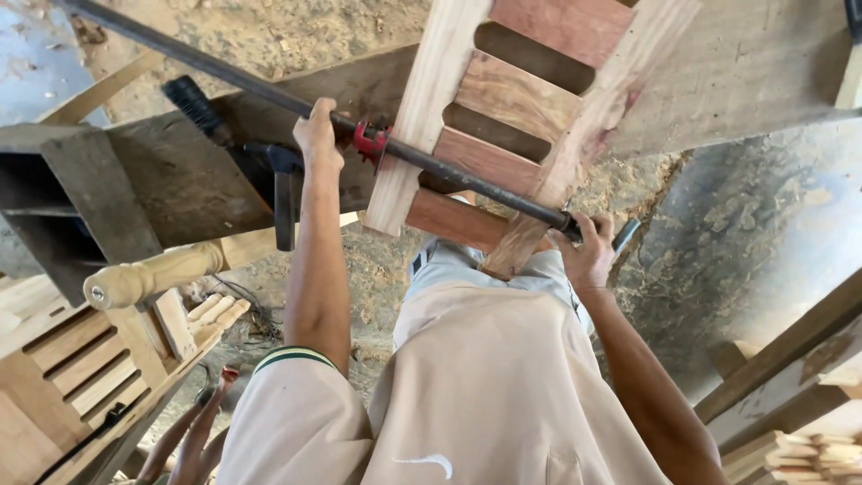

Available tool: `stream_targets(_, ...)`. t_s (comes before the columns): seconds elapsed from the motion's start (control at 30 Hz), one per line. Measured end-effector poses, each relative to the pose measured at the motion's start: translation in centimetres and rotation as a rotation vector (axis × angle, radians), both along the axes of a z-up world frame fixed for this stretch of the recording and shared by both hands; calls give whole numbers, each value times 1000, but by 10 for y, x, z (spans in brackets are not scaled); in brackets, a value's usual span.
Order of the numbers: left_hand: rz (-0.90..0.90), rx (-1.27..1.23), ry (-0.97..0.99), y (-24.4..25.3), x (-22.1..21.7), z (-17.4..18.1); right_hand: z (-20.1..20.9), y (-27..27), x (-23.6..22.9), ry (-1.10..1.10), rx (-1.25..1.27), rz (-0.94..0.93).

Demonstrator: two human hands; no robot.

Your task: The person pulls nails out of a wooden chair backrest using pliers, then lifts the chair part onto a work bench and tightens bar clamps across it to hold it in place, before reaching into a wooden toolbox.

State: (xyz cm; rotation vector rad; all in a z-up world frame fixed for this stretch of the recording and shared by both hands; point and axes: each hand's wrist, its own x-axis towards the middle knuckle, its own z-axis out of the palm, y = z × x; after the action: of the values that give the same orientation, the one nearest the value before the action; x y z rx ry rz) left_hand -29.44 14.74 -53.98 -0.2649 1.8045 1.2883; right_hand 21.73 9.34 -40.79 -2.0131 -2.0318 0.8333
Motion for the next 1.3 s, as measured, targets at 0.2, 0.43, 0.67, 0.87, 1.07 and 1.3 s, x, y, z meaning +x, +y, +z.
stream_targets(0.2,-66,-77,23,-16,3,17,-6,-28,5,25,-114,-3)
stream_targets(0.43,-65,-196,20,-18,14,47,-21,-36,4,-2,-53,14)
stream_targets(0.67,-51,49,88,-46,11,-5,-22,-38,1,-27,-22,13)
stream_targets(0.87,-95,124,63,-49,11,8,-29,-49,11,-4,-99,18)
stream_targets(1.07,-145,143,210,-82,-2,-56,-29,-40,8,-31,-134,21)
stream_targets(1.3,-390,-349,690,-62,45,59,-26,-40,9,-20,12,85)
